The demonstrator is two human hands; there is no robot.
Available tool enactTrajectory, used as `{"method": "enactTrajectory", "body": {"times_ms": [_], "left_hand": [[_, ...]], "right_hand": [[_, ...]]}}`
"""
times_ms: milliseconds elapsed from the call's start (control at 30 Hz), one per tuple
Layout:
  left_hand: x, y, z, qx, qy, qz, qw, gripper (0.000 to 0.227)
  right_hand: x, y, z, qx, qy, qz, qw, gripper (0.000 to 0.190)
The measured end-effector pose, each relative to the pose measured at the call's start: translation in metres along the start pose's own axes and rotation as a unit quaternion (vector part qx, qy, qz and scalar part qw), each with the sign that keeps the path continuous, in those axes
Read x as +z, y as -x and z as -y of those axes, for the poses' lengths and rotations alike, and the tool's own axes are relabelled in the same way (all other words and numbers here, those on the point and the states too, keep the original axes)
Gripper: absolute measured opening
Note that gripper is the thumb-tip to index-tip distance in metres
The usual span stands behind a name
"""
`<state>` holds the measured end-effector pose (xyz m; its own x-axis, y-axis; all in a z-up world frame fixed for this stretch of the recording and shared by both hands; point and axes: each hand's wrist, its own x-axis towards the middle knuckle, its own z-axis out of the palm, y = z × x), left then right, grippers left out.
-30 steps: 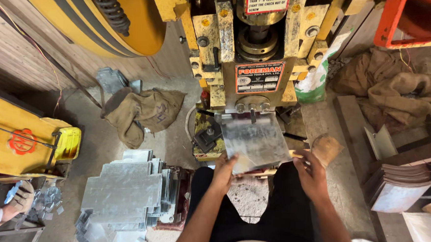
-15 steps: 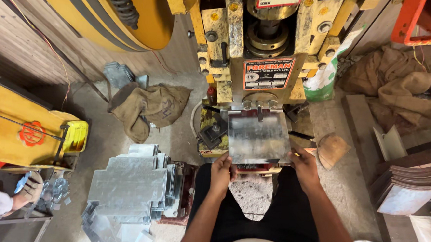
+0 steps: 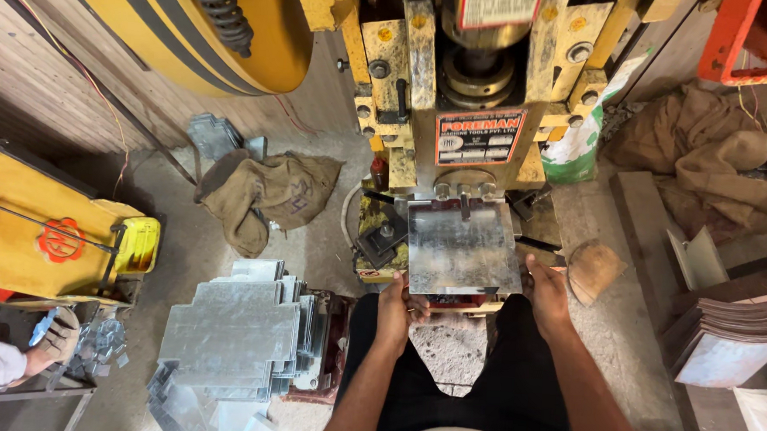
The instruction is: The person repeatedly picks up flat metal sheets from a stack, places them into a hydraulic press, operates the press to bend the sheets, and then removes the bent pieces to place them on a separate pile. The process is repeated for multiple sheets.
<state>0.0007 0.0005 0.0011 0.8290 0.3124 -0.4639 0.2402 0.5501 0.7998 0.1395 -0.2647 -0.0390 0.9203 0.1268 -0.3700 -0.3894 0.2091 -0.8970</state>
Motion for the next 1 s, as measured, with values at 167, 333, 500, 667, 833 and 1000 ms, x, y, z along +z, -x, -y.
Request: {"method": "enactTrajectory", "body": {"times_ms": [167,333,500,667,833,1000], "left_hand": [[-0.001,0.011,-0.009,0.004,-0.017,0.052,0.999,0.077],[0.011,0.026,-0.023,0.001,-0.042,0.078,0.996,0.085],[0.021,0.008,-0.002,0.041,0.035,0.236,0.97,0.107],[0.041,0.024,-0.016,0.012,-0.086,0.175,0.981,0.081],[0.04,0.016,-0.011,0.051,-0.106,0.13,0.985,0.06],[0.021,-0.02,0.008,0.101,-0.024,0.067,0.992,0.049]], "right_hand": [[-0.004,-0.002,-0.005,-0.046,-0.062,-0.003,0.997,0.035],[0.018,-0.008,0.033,-0.008,-0.125,0.007,0.992,0.048],[0.045,-0.025,0.053,0.083,-0.048,0.081,0.992,0.034],[0.029,-0.016,0.012,-0.079,-0.185,-0.022,0.979,0.023],[0.046,0.033,-0.008,-0.003,-0.151,-0.004,0.988,0.029],[0.083,0.075,0.001,0.016,-0.086,0.074,0.993,0.029]]}}
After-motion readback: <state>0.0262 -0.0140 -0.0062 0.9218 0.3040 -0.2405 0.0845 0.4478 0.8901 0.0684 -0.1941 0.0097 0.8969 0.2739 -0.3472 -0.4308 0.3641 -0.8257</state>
